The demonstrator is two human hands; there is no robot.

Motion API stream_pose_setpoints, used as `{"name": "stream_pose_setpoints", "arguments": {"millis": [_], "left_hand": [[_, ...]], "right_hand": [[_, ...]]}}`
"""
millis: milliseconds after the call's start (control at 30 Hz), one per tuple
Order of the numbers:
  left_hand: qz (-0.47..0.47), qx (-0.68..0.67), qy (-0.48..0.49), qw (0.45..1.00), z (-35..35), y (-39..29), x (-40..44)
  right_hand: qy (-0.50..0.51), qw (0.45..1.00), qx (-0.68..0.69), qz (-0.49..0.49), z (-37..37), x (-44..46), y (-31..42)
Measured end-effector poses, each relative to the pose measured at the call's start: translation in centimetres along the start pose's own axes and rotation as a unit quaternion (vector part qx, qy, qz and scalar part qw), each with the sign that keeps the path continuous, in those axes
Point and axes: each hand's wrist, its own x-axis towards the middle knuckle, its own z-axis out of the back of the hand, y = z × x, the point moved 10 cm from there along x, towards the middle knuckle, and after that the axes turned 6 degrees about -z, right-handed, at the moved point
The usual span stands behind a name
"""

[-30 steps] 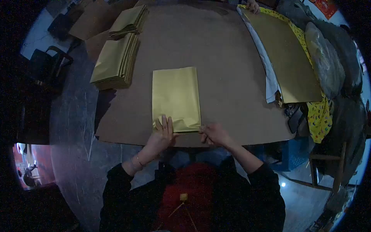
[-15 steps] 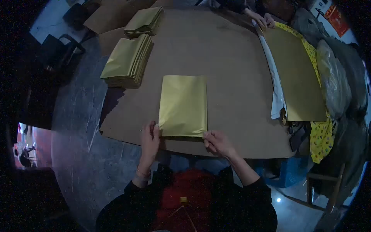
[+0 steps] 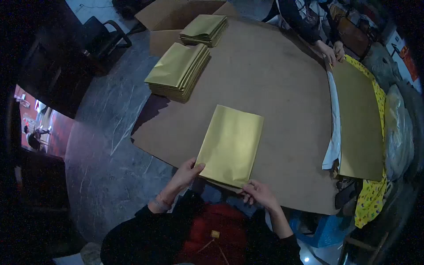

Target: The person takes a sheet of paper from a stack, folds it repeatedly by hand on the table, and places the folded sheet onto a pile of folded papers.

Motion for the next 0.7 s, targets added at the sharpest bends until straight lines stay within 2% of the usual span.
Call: {"name": "stream_pose_setpoints", "arguments": {"millis": [33, 67, 100, 167, 200, 233, 267, 300, 367, 433, 500, 567, 633, 700], "left_hand": [[-0.019, 0.097, -0.019, 0.995, 0.6, 0.6, 0.1], [-0.086, 0.018, -0.027, 0.996, 0.3, 0.4, 0.4], [-0.085, 0.019, -0.031, 0.996, 0.4, -1.1, -0.1], [-0.150, 0.132, -0.036, 0.979, 0.8, -7.6, -0.6], [-0.136, 0.095, -0.028, 0.986, 1.6, -7.7, 0.3], [-0.145, 0.134, -0.046, 0.979, 2.5, -10.1, 0.4], [-0.154, 0.173, -0.063, 0.971, 3.7, -12.6, 0.5], [-0.205, 0.085, -0.050, 0.974, 4.9, -13.3, 1.3], [-0.272, 0.009, -0.072, 0.960, 7.4, -19.1, 1.2], [-0.298, 0.031, -0.157, 0.941, 11.8, -23.1, 1.6], [-0.332, -0.041, -0.192, 0.923, 17.6, -24.3, 4.9], [-0.353, 0.042, -0.240, 0.904, 21.2, -25.7, 7.4], [-0.362, 0.047, -0.247, 0.898, 25.2, -25.1, 11.2], [-0.315, 0.131, -0.295, 0.893, 29.5, -23.1, 15.1]], "right_hand": [[-0.001, 0.999, 0.034, 0.020, -0.1, 0.4, 0.0], [-0.002, 0.997, 0.068, 0.039, -0.1, 0.6, 0.2], [0.002, 0.997, 0.068, 0.039, -0.6, 0.6, 0.4], [-0.030, 0.995, 0.061, 0.077, -1.3, 0.8, 2.3], [-0.039, 0.994, 0.063, 0.081, -1.8, 1.3, 3.1], [-0.035, 0.994, 0.060, 0.083, -2.5, 1.7, 4.3], [-0.044, 0.988, 0.062, 0.135, -2.8, 1.8, 6.9], [-0.053, 0.979, 0.063, 0.186, -3.2, 1.6, 9.7], [-0.078, 0.971, 0.055, 0.221, -4.7, 1.4, 16.1], [-0.052, 0.961, 0.011, 0.271, -6.7, 3.2, 21.8], [-0.018, 0.955, 0.020, 0.296, -8.8, 6.2, 26.8], [-0.043, 0.946, -0.030, 0.318, -9.6, 10.0, 30.9], [-0.089, 0.916, -0.106, 0.376, -10.6, 11.8, 34.4], [-0.064, 0.921, -0.056, 0.379, -11.3, 15.9, 35.3]]}}
